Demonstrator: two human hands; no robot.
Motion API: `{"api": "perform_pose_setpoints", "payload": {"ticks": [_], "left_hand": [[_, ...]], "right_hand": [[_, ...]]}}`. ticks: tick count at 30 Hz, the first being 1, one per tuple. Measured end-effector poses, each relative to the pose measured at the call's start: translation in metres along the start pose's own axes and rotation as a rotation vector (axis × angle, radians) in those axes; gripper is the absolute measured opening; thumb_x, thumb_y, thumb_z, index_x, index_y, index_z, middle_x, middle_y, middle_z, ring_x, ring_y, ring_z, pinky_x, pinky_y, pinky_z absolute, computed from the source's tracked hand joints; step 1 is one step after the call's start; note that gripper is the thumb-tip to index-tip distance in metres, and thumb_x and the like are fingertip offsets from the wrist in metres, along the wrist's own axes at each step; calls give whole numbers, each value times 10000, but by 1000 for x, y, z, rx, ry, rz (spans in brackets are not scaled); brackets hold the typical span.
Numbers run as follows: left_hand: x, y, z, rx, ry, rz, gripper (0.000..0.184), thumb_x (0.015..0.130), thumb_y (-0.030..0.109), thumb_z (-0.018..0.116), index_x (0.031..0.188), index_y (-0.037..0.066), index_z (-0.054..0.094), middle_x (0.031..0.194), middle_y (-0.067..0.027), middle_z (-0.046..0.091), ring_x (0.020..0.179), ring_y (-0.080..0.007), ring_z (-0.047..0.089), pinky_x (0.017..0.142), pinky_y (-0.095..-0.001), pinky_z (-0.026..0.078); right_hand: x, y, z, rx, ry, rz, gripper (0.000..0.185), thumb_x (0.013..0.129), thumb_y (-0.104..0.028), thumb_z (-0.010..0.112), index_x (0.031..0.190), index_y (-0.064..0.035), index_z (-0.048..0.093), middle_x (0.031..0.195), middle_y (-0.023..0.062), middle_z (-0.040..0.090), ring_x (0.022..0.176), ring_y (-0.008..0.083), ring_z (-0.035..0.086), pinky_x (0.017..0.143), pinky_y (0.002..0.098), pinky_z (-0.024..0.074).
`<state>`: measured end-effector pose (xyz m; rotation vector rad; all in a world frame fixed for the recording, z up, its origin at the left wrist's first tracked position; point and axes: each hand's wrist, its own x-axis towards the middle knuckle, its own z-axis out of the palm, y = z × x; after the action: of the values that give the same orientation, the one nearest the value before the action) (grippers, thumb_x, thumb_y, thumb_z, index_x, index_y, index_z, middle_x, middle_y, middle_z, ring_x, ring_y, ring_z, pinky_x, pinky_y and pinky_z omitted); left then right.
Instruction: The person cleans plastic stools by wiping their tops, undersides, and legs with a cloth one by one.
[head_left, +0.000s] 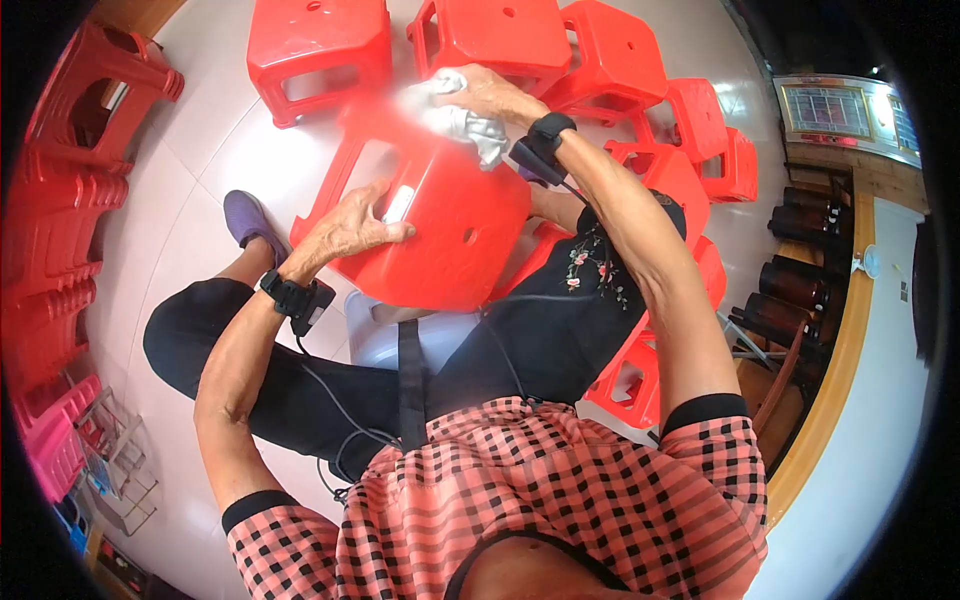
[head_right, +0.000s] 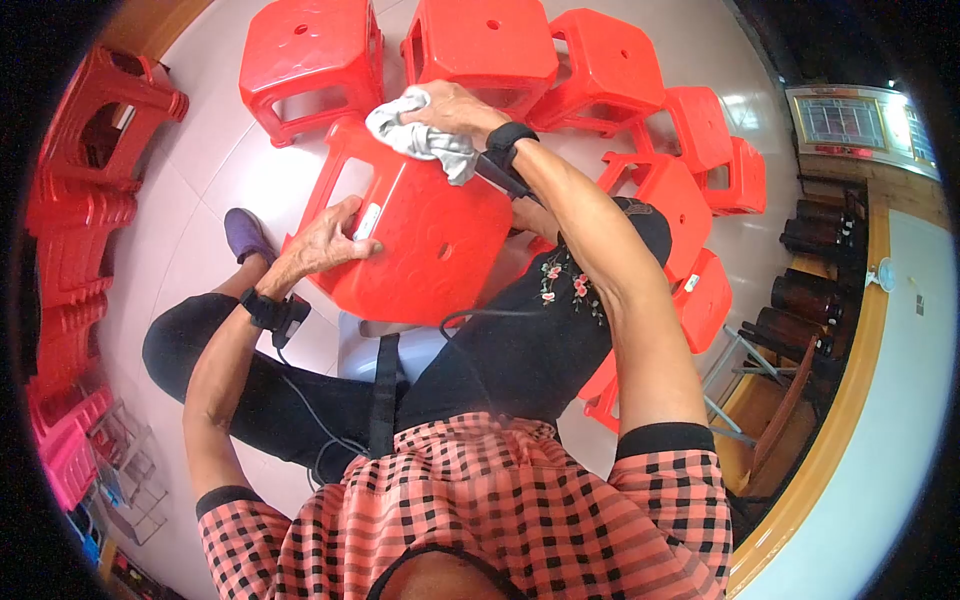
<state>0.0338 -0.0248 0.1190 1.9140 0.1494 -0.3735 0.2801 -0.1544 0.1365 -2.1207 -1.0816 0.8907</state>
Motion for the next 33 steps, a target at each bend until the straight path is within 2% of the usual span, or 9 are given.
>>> {"api": "perform_pose_setpoints", "payload": {"ticks": [4, 6, 12, 15, 17, 20, 24, 29, 33], "left_hand": [[-3, 14, -9, 37, 10, 67, 632, 692, 375, 683, 1131, -50, 519, 960, -200, 596, 902, -300, 584, 802, -412, 463], [-2, 19, -14, 60, -38, 73, 582, 701, 344, 661, 1119, -34, 514, 967, -178, 590, 919, -286, 581, 815, -405, 464], [0, -16, -2, -32, -2, 124, 530, 697, 255, 697, 1088, -48, 506, 974, -152, 577, 969, -254, 571, 860, -390, 454], [-5, 12, -9, -147, -58, -335, 424, 769, 296, 671, 1027, -21, 560, 910, -92, 575, 861, -187, 535, 779, -342, 451], [-3, -28, 6, -256, 34, -520, 356, 795, 309, 644, 986, 13, 595, 881, -38, 569, 806, -132, 497, 734, -281, 426], [-3, -73, 37, -455, 152, -425, 384, 807, 315, 597, 980, -23, 548, 870, -79, 539, 798, -164, 492, 716, -313, 416], [-13, -34, 37, -484, 281, -387, 404, 826, 206, 530, 1158, -24, 546, 961, -54, 595, 858, -136, 506, 793, -284, 420], [-11, -30, 24, -283, 147, -324, 509, 790, 211, 527, 1235, -34, 503, 977, -87, 592, 880, -181, 528, 824, -306, 437], [-16, 16, 16, -380, 121, -237, 496, 793, 223, 522, 1222, -25, 511, 909, -70, 586, 834, -176, 527, 784, -318, 449]], "right_hand": [[-16, 35, -16, 546, -107, 261, 365, 890, -326, 640, 1118, -45, 599, 894, 53, 635, 813, 126, 609, 691, 279, 512], [-28, 46, -11, 1133, -254, 383, 307, 882, -242, 677, 1125, -74, 595, 934, 28, 658, 807, 121, 640, 677, 258, 550], [-61, 49, 57, 1369, -132, 220, 216, 865, -168, 686, 1044, -55, 645, 946, 41, 697, 836, 146, 678, 746, 307, 567], [-62, 25, 97, 1349, -118, 153, 261, 850, -133, 701, 1086, -68, 611, 953, 38, 684, 852, 143, 665, 762, 306, 556], [-68, 14, 115, 1094, 74, 132, 277, 842, -144, 706, 1082, -76, 584, 925, 15, 654, 843, 120, 632, 758, 296, 531], [-76, 8, 123, 850, 156, 132, 323, 804, -160, 734, 1069, -75, 570, 940, 37, 630, 873, 159, 623, 770, 312, 515], [-93, -17, 122, 223, 443, -153, 427, 714, -163, 776, 1065, -62, 556, 1011, 110, 568, 965, 259, 598, 829, 367, 492], [-43, -44, 95, -53, 501, -432, 428, 666, -193, 783, 1026, -65, 590, 1051, 174, 507, 1020, 362, 498, 874, 449, 434], [29, -53, 44, -249, 728, -312, 397, 654, -266, 803, 968, -77, 650, 1065, 168, 544, 1002, 349, 503, 858, 447, 440]]}}
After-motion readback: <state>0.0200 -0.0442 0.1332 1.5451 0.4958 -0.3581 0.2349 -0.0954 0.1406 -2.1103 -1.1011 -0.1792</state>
